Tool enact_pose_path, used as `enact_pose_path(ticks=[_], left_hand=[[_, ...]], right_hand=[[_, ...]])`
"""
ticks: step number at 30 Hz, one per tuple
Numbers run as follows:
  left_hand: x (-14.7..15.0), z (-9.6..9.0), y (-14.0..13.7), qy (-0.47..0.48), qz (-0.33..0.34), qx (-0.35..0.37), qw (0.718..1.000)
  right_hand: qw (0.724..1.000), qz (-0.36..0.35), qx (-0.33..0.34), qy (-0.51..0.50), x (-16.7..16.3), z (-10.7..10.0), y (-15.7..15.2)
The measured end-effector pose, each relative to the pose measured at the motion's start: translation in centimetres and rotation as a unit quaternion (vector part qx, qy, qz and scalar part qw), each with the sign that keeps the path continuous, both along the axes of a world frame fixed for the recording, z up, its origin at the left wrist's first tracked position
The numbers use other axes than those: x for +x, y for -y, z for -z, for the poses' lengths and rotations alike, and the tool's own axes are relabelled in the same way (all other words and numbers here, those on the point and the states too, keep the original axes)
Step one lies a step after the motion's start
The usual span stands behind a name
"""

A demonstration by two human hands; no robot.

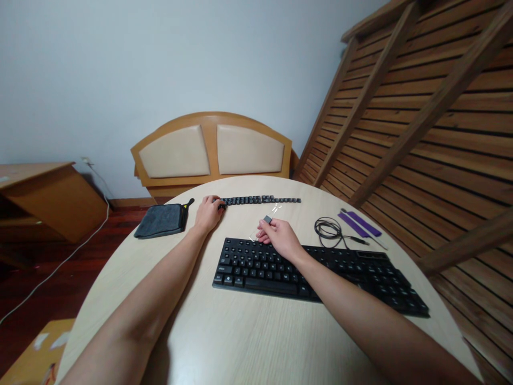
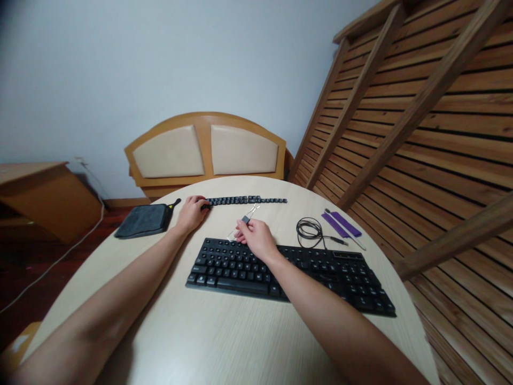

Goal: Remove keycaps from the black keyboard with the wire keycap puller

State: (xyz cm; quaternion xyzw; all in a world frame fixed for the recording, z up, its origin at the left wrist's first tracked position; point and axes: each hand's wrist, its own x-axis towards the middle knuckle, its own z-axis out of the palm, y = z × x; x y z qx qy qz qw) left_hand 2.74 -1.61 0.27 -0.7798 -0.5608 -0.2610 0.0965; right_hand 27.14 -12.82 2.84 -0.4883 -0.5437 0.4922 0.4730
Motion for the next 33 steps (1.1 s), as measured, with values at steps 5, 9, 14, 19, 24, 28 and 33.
enact_pose_path(ticks=[5,9,14,19,24,28,33], left_hand=[[1.2,-1.4,1.6,0.014,0.045,0.013,0.999],[2.8,-3.9,3.6,0.069,0.178,-0.078,0.979],[4.3,-7.1,6.5,0.054,0.315,-0.292,0.901],[4.8,-8.2,8.5,-0.002,0.322,-0.419,0.849],[5.0,-8.3,9.2,-0.031,0.298,-0.467,0.832],[5.2,-8.4,9.5,-0.047,0.289,-0.469,0.833],[5.2,-8.5,9.7,-0.054,0.289,-0.466,0.834]], right_hand=[[0.993,-0.04,0.094,0.058,-0.1,0.3,0.8],[0.988,-0.074,0.117,0.067,0.0,-0.4,1.2],[0.972,-0.158,0.119,0.124,0.8,-2.4,1.7],[0.955,-0.217,0.114,0.168,1.4,-3.6,2.0],[0.946,-0.233,0.126,0.185,1.5,-3.9,2.2],[0.94,-0.246,0.136,0.194,1.6,-3.7,2.2],[0.937,-0.233,0.156,0.21,1.6,-3.6,2.1]])
